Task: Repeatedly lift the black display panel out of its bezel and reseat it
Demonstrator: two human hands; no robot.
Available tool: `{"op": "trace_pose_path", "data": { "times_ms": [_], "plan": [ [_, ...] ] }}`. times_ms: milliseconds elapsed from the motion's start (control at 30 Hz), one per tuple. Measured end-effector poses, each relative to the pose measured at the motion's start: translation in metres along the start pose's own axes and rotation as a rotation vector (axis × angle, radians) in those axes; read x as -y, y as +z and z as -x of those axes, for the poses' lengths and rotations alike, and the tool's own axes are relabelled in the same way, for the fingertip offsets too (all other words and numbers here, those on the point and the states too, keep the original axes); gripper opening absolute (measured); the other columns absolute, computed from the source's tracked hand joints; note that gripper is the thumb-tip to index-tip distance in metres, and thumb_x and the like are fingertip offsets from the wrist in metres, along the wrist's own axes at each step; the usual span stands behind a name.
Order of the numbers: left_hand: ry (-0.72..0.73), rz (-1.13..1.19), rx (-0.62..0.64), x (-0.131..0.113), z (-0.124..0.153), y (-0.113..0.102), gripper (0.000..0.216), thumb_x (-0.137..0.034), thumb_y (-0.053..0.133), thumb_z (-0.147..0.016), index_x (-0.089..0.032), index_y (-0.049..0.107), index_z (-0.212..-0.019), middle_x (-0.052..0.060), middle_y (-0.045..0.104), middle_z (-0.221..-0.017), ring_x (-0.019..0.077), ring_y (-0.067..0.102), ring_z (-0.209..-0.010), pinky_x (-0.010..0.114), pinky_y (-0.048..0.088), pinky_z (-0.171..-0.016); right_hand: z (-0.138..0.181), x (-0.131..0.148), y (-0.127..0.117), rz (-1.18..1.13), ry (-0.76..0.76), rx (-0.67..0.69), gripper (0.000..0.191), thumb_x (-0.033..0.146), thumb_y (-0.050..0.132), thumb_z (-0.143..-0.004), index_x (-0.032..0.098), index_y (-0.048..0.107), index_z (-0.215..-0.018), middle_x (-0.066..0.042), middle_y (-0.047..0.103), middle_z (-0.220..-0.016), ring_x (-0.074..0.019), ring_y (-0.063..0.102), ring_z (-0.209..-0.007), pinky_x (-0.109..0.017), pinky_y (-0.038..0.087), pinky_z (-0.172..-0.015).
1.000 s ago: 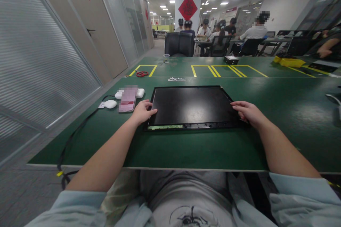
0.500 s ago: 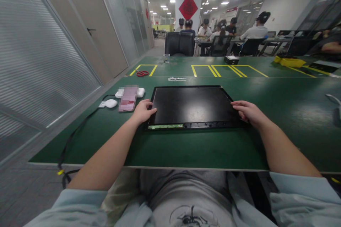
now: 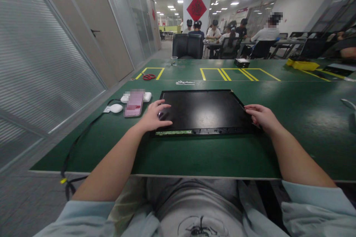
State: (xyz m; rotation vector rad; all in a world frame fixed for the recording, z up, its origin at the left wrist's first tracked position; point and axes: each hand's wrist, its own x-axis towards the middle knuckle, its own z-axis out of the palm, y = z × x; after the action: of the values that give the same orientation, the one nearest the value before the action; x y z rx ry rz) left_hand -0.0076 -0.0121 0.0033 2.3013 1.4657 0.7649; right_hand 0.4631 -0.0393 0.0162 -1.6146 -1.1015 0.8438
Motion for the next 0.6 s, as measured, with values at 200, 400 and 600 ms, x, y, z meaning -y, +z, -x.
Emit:
{"op": "trace_pose_path", "data": {
  "times_ms": [200,400,600],
  "plan": [
    [0.099,0.072,0.176,-0.007,0.000,-0.002,0.068,-0.054,0.089,-0.066,-0.028,0.073,-0.127,0.012,0.056,-0.152,0.0369,0.049,-0.144,0.054,0.034,-0.124,-0.001,0.000,-0.006,0.155,-0.025,-0.155,0.022,0.028,0.075,-0.075,0.017,0.074,-0.093,-0.003,0.069,-0.070,-0.0081,0.039,-0.040,-0.025,0.032,-0.038],
    [0.139,0.121,0.208,-0.005,0.000,-0.005,0.060,-0.053,0.087,-0.069,-0.027,0.075,-0.122,0.011,0.059,-0.150,0.0335,0.054,-0.140,0.049,0.038,-0.122,-0.005,-0.005,-0.006,0.260,-0.012,-0.147,0.023,0.031,0.075,-0.075,0.017,0.077,-0.093,-0.002,0.064,-0.062,-0.0109,0.044,-0.043,-0.025,0.032,-0.039],
    [0.150,0.173,0.288,-0.001,-0.001,-0.013,0.064,-0.043,0.085,-0.069,-0.025,0.072,-0.129,0.011,0.063,-0.147,0.0312,0.057,-0.138,0.047,0.039,-0.121,-0.007,-0.009,-0.006,0.271,-0.019,-0.095,0.027,0.033,0.074,-0.076,0.016,0.077,-0.097,0.001,0.057,-0.056,-0.0112,0.043,-0.043,-0.025,0.033,-0.039]
  ]
}}
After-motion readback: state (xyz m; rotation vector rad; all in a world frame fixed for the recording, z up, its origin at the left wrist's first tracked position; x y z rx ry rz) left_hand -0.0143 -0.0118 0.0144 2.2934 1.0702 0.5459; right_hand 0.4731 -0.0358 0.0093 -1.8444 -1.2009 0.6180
